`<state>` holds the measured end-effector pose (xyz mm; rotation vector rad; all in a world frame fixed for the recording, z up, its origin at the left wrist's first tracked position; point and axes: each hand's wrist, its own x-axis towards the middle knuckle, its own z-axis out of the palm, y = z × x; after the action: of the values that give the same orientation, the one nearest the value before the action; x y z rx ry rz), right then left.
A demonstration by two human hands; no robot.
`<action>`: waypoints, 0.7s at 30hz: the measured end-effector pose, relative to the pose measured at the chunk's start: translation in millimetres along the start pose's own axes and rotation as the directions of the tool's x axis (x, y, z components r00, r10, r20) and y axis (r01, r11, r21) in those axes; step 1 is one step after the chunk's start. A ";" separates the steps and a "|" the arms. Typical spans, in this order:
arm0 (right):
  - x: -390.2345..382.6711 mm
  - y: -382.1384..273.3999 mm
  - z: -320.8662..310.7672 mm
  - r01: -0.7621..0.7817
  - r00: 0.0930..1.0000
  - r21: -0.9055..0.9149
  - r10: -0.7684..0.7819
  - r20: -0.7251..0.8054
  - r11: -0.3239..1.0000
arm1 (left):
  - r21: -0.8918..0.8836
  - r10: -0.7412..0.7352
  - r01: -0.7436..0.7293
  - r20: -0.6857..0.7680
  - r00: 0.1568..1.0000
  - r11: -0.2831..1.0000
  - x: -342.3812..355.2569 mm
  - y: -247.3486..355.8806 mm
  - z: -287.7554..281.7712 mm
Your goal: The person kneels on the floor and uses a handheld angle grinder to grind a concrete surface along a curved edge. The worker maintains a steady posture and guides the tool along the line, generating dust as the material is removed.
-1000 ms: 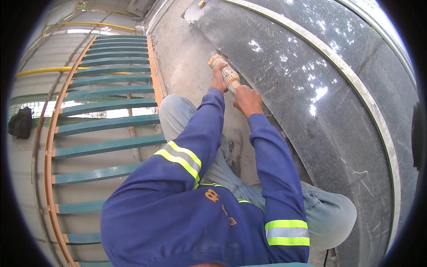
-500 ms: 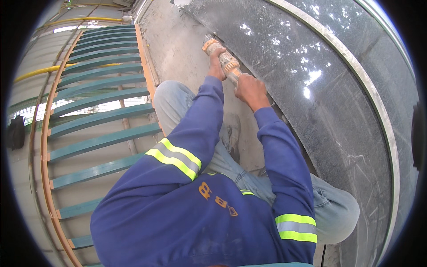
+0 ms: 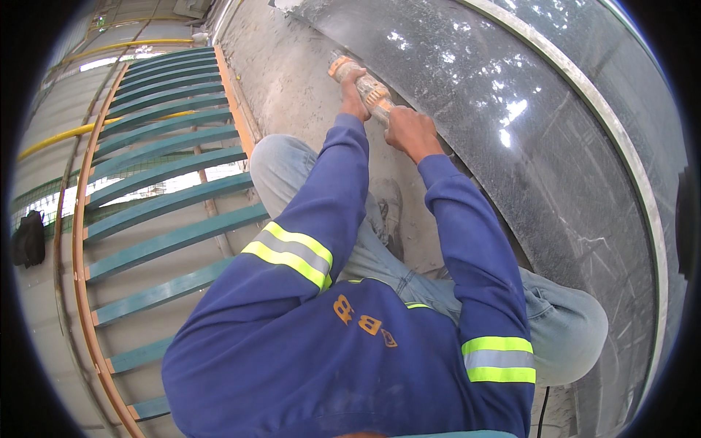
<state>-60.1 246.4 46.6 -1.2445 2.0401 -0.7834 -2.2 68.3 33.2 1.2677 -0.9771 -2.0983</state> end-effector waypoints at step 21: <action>-10.3 0.0 -3.9 -0.030 0.999 -0.034 0.031 0.028 0.999 | -0.026 -0.020 0.018 -0.049 0.999 1.000 -9.3 -5.4 4.1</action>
<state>-59.3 256.4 51.1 -1.2330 2.0521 -0.7164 -2.1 79.6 35.3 1.3143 -0.9181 -2.0773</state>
